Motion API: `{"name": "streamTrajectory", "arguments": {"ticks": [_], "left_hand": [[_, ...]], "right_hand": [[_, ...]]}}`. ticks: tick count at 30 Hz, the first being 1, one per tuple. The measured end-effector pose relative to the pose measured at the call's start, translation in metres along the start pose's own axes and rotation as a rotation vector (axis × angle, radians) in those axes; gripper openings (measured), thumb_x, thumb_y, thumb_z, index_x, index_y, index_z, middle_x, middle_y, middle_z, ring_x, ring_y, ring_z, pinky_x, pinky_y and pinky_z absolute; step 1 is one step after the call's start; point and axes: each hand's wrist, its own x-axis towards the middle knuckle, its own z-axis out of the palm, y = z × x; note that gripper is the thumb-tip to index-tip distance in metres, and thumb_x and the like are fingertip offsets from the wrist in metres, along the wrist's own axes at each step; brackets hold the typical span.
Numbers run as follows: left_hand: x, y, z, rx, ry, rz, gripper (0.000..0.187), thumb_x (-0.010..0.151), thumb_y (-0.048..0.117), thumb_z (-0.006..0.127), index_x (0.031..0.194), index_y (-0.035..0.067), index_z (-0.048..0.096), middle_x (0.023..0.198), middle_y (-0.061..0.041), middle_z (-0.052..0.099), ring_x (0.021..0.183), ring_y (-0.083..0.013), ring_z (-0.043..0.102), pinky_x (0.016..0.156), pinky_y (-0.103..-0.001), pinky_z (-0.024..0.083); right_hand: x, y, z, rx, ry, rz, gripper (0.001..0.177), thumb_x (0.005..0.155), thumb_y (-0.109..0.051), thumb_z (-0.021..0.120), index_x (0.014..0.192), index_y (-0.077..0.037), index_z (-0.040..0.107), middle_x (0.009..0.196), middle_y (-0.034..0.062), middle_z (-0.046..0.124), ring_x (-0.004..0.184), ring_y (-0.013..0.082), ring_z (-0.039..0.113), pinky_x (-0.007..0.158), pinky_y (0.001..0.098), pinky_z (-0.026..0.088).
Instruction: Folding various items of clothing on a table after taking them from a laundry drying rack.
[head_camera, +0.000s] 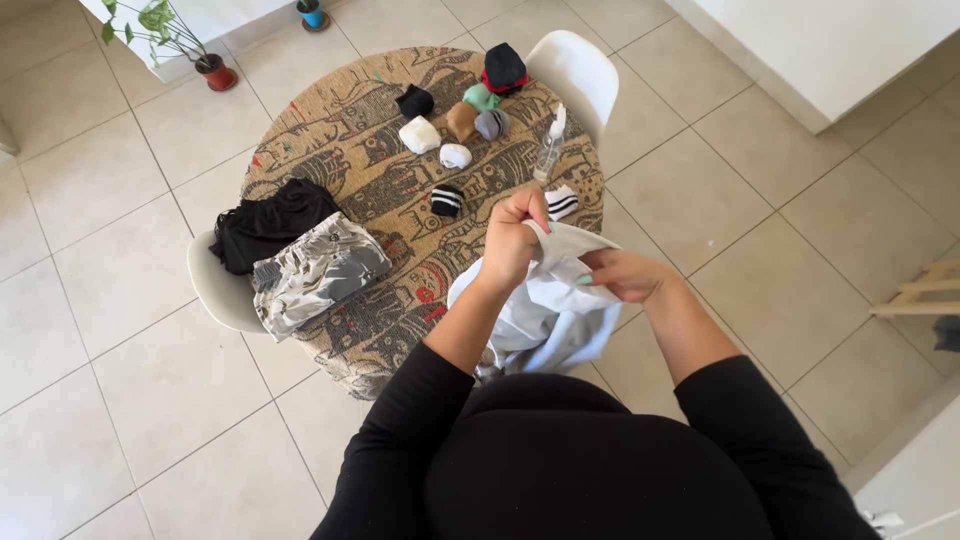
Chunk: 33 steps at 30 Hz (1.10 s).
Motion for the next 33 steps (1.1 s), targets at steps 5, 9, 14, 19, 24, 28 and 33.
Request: {"name": "streamTrajectory", "arguments": {"ticks": [5, 9, 14, 19, 24, 28, 33], "left_hand": [[0.006, 0.001, -0.011, -0.085, 0.029, -0.004, 0.023, 0.061, -0.015, 0.045, 0.068, 0.004, 0.055, 0.075, 0.001, 0.049, 0.073, -0.0112, 0.043, 0.065, -0.024, 0.033], [0.003, 0.006, -0.001, -0.093, 0.012, 0.064, 0.021, 0.065, -0.014, 0.046, 0.068, 0.005, 0.053, 0.075, 0.000, 0.048, 0.073, -0.0118, 0.042, 0.066, -0.025, 0.031], [-0.025, 0.005, 0.060, -0.120, -0.302, 0.010, 0.023, 0.062, -0.013, 0.044, 0.070, 0.006, 0.053, 0.076, 0.000, 0.049, 0.075, -0.0129, 0.045, 0.067, -0.026, 0.033], [-0.016, 0.002, 0.057, -0.198, -0.360, -0.024, 0.025, 0.067, -0.018, 0.047, 0.073, 0.004, 0.057, 0.078, 0.001, 0.047, 0.078, -0.0115, 0.043, 0.070, -0.025, 0.032], [0.009, 0.054, 0.019, 0.498, -0.086, 0.126, 0.020, 0.070, -0.015, 0.065, 0.077, 0.003, 0.062, 0.076, -0.003, 0.056, 0.069, -0.0134, 0.052, 0.062, -0.029, 0.041], [0.011, 0.091, 0.033, 0.668, -0.028, 0.121, 0.026, 0.070, -0.011, 0.064, 0.089, 0.003, 0.053, 0.072, -0.006, 0.050, 0.067, -0.0171, 0.050, 0.060, -0.031, 0.044], [0.010, 0.082, 0.060, 0.849, -0.101, 0.304, 0.024, 0.075, -0.010, 0.062, 0.091, 0.004, 0.050, 0.082, -0.007, 0.054, 0.075, -0.0188, 0.054, 0.068, -0.035, 0.047]], "right_hand": [[0.007, -0.023, 0.014, 0.096, 0.145, 0.008, 0.060, 0.090, -0.013, 0.067, 0.144, 0.006, 0.048, 0.139, 0.0127, 0.061, 0.125, 0.0229, 0.059, 0.108, 0.0401, 0.046], [0.021, -0.013, -0.002, 0.069, 0.256, 0.058, 0.054, 0.093, -0.011, 0.062, 0.143, 0.005, 0.052, 0.136, 0.0180, 0.063, 0.122, 0.0299, 0.060, 0.104, 0.0446, 0.049], [0.002, -0.014, 0.007, -0.144, 0.252, 0.087, 0.053, 0.092, -0.016, 0.064, 0.141, 0.003, 0.056, 0.137, 0.0149, 0.064, 0.123, 0.0268, 0.061, 0.105, 0.0413, 0.048], [0.002, -0.028, 0.024, -0.402, 0.213, 0.118, 0.053, 0.091, -0.021, 0.066, 0.139, 0.000, 0.060, 0.138, 0.0118, 0.066, 0.125, 0.0237, 0.061, 0.105, 0.0380, 0.048], [-0.018, -0.025, 0.036, -0.733, 0.190, 0.173, 0.052, 0.090, -0.028, 0.069, 0.136, -0.004, 0.065, 0.140, 0.0077, 0.068, 0.128, 0.0196, 0.062, 0.106, 0.0336, 0.048], [-0.045, -0.054, 0.040, -0.627, 0.301, -0.005, 0.050, 0.087, -0.016, 0.067, 0.134, 0.001, 0.069, 0.126, 0.0127, 0.076, 0.113, 0.0222, 0.067, 0.097, 0.0371, 0.054], [-0.049, -0.106, 0.137, -0.857, 0.613, -0.369, 0.060, 0.070, 0.000, 0.079, 0.127, -0.001, 0.060, 0.113, 0.0037, 0.070, 0.104, 0.0134, 0.065, 0.089, 0.0319, 0.051]]}}
